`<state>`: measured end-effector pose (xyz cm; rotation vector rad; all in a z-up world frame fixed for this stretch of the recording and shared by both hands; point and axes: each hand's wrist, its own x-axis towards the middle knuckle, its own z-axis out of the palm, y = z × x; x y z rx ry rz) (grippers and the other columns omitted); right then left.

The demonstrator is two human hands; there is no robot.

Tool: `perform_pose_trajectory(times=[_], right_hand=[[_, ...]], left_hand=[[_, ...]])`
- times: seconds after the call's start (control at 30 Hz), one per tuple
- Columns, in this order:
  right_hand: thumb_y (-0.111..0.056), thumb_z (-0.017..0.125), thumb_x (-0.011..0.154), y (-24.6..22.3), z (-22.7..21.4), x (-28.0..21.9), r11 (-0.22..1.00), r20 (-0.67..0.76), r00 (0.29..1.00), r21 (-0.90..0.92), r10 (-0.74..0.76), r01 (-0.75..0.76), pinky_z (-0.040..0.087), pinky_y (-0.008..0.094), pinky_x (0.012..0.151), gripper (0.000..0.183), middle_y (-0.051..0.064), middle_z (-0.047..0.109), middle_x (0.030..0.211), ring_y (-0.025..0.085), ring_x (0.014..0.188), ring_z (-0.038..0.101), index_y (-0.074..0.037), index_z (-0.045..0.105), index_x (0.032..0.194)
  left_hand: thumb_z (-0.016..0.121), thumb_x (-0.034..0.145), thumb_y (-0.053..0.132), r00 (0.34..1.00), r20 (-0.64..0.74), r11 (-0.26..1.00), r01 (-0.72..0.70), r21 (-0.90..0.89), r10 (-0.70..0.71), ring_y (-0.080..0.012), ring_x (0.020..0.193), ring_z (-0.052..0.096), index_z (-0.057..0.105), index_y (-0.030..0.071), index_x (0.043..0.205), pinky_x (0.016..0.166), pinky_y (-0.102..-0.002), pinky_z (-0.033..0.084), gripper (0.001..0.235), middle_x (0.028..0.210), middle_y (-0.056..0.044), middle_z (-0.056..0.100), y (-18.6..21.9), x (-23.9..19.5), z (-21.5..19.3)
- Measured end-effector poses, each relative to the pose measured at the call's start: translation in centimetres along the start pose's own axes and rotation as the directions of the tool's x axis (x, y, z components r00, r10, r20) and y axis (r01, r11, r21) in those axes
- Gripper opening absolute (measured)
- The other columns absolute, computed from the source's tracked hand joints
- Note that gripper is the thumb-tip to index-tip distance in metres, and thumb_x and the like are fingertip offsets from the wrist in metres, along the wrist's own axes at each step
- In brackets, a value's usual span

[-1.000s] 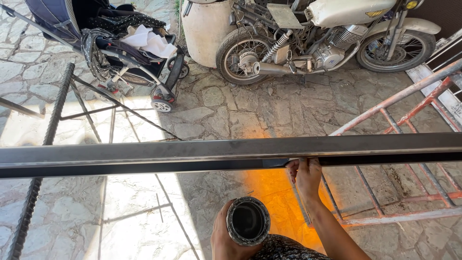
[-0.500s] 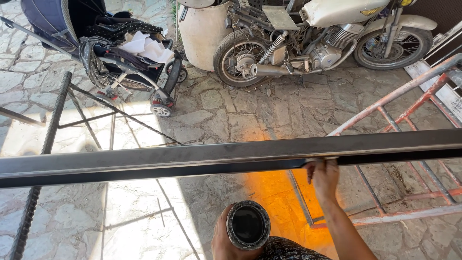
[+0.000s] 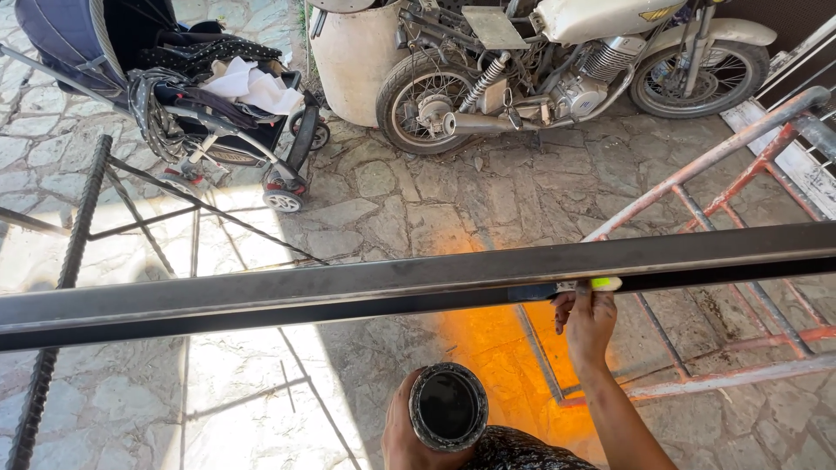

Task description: Painting a long metal beam with black paint using a brush and a small paint can.

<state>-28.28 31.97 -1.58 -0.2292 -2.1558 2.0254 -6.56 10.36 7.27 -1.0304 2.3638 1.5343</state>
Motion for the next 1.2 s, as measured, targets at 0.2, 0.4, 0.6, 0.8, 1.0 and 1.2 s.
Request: perform_pose_trajectory(times=[0.2,0.4,0.6,0.8,1.0,1.2], right_hand=[[-0.01,0.04,0.113,-0.2,1.2,0.1,0.994,0.129,0.987,0.049,0.094,-0.101,0.035,0.032,0.035,0.03,0.015,0.066,0.067,0.016,0.039,0.046,-0.001,0.058,0.09],[-0.012,0.046,0.114,-0.4,-3.5,1.6,0.975,-0.116,0.974,0.125,0.196,-0.181,0.033,0.024,0.039,0.033,0.003,0.061,0.061,0.009,0.042,0.045,-0.007,0.066,0.087],[-0.019,0.042,0.114,-3.1,-8.0,-0.4,0.742,-0.114,0.902,0.616,0.418,-0.266,0.024,0.018,0.039,0.031,-0.005,0.051,0.065,0.003,0.048,0.036,-0.014,0.056,0.087],[-0.021,0.049,0.11,-9.9,-7.3,-7.3,0.913,-0.085,0.996,0.404,-0.029,0.061,0.032,0.019,0.033,0.021,-0.003,0.056,0.062,0.004,0.039,0.042,-0.012,0.064,0.099],[-0.027,0.054,0.1,-8.0,-7.1,-8.3,0.91,0.339,0.851,0.042,-0.402,0.413,0.046,0.022,0.031,0.025,0.006,0.066,0.053,0.01,0.035,0.059,-0.007,0.069,0.097],[-0.027,0.051,0.101,-8.6,-7.5,-6.7,0.868,0.499,0.786,-0.121,-0.366,0.481,0.052,0.027,0.043,0.029,0.007,0.071,0.074,0.012,0.043,0.064,-0.003,0.067,0.093]], left_hand=[[0.1,0.044,0.051,0.999,-0.03,1.0,-0.027,0.008,0.027,-0.0189,0.129,0.062,0.056,0.04,0.138,0.103,-0.045,0.052,0.104,0.133,0.01,0.069,-0.6,0.0,0.8],[0.102,0.044,0.048,1.0,-0.007,0.999,0.013,0.039,-0.013,-0.019,0.13,0.062,0.055,0.04,0.139,0.106,-0.045,0.051,0.106,0.135,0.01,0.068,0.1,0.0,1.0],[0.101,0.047,0.041,0.995,-0.005,0.995,-0.097,0.002,0.097,-0.0206,0.131,0.061,0.05,0.036,0.143,0.105,-0.05,0.05,0.108,0.138,0.007,0.066,-0.1,0.5,2.2],[0.098,0.055,0.036,0.944,0.03,0.943,-0.329,0.037,0.328,-0.0248,0.135,0.053,0.045,0.029,0.147,0.102,-0.053,0.048,0.106,0.143,0.002,0.06,1.7,1.6,4.6],[0.099,0.057,0.035,0.831,0.026,0.828,-0.557,0.065,0.556,-0.0304,0.13,0.055,0.045,0.016,0.146,0.104,-0.049,0.047,0.106,0.139,-0.006,0.06,2.9,2.6,8.0],[0.098,0.055,0.03,0.784,0.027,0.782,-0.62,0.065,0.62,-0.0327,0.125,0.056,0.045,0.013,0.144,0.101,-0.047,0.048,0.106,0.135,-0.01,0.06,3.9,2.4,10.8]])
